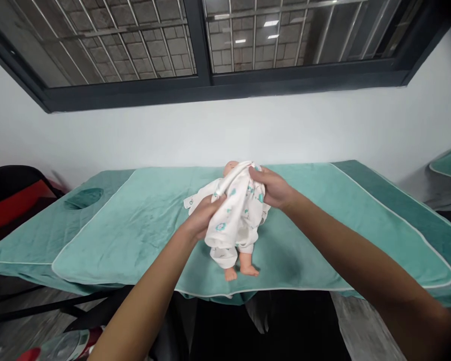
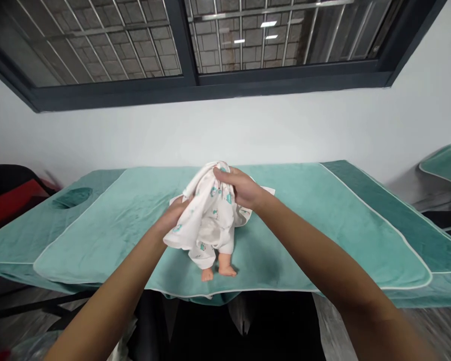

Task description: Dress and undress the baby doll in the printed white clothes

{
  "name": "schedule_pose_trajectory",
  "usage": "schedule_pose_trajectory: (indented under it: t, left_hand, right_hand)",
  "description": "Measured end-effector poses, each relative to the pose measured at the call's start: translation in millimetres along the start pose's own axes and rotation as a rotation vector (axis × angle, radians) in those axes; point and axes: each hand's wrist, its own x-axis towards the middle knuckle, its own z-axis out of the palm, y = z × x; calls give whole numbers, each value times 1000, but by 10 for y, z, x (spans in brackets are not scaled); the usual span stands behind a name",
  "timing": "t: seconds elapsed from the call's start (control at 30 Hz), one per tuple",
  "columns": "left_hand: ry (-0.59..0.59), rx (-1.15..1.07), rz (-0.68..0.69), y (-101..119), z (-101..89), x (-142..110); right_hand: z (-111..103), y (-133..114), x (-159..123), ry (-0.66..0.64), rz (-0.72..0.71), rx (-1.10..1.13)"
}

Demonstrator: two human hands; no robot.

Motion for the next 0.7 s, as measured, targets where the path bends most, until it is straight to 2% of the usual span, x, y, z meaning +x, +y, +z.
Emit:
schedule_pose_trajectory:
  t: [0.07,0.1,0.13,0.23,0.3,0.37,0.43,0.57,0.63,0.7]
  left_hand:
    - [-122,41,-76,-46,-120,-74]
    - [-142,37,-76,-79,-165,-111]
    - [-122,27,-53,-123,-194,-150]
    - [59,27,5,-314,-177,-304]
    - [84,89,-110,-461,-117,-446]
    - [24,170,-278,-585,-68,-592]
    - [-58,317,-340,-677,-41,-708]
    - [-175,862,-219,-856,25,-778]
    - [-176,1107,-181,-983,100,-756]
    - [-175,1276,-157,-1118,181,-728]
  right_hand:
    - [13,108,-80,9,49,44]
    - [21,196,-146,-24,110,52]
    - [30,303,-229,-71,187,52]
    - [71,688,-542,-170,407,30]
    - [111,954,-767,-127,479,35]
    - [147,1196,-979,-12,480,25]
    - [159,1399,-1164,139,434,-49]
    - [78,1659,-1417,302,302,-459]
    - [18,1716,-1485,385,238,-715]
    - [-21,1738,-1527,454,217,-871]
